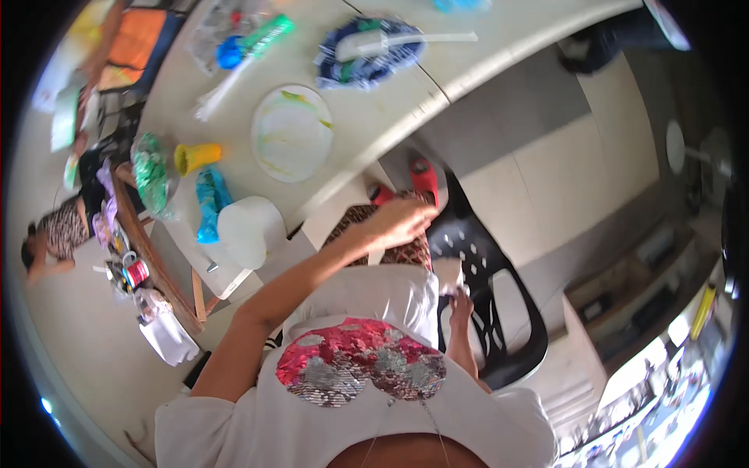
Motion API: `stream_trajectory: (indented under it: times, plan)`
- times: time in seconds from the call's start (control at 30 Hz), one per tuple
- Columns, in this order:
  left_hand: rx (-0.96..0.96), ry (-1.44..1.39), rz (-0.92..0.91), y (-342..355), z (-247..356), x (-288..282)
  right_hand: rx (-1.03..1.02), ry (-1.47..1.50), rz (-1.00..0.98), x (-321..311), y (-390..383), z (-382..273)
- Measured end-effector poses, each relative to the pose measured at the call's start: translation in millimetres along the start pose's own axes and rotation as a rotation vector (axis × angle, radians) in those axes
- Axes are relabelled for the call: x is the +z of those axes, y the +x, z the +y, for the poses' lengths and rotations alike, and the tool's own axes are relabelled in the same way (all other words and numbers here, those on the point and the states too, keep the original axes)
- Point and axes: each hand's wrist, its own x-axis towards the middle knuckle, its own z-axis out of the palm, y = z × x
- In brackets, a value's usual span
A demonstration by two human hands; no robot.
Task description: The person washes a spatula and a cloth in a sink under running water. Then, they move to a table and wipe a white circular plate and a white cylindrical foam object with a paper towel.
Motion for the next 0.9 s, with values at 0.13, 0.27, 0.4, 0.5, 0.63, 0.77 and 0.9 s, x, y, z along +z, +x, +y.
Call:
stream_trajectory:
  times: [0.13, 0.27, 0.4, 0.5, 0.63, 0.77, 0.9]
  plan:
    - [-0.032, 0.003, 0.006, 37, -19, 18, -0.075, 0.007, 0.327, 6, 30, 10]
    - [0.016, 0.051, -0.040, 65, -21, 49, -0.379, -0.394, 0.457, -9, 32, 22]
    - [0.058, 0.081, -0.105, 79, -7, 69, -0.475, -0.358, 0.573, 0, 12, 4]
    - [0.022, 0.068, -0.192, 78, 11, 80, -0.471, -0.398, 0.578, -11, -1, 6]
    - [0.078, 0.079, -0.193, 69, 20, 97, -0.469, -0.485, 0.570, -24, -18, 14]
    - [0.138, 0.084, -0.180, 56, 26, 110, -0.517, -0.424, 0.474, -17, -41, -8]
    - [0.177, 0.155, -0.270, 33, 20, 126, -0.612, -0.453, 0.310, -6, -62, -24]
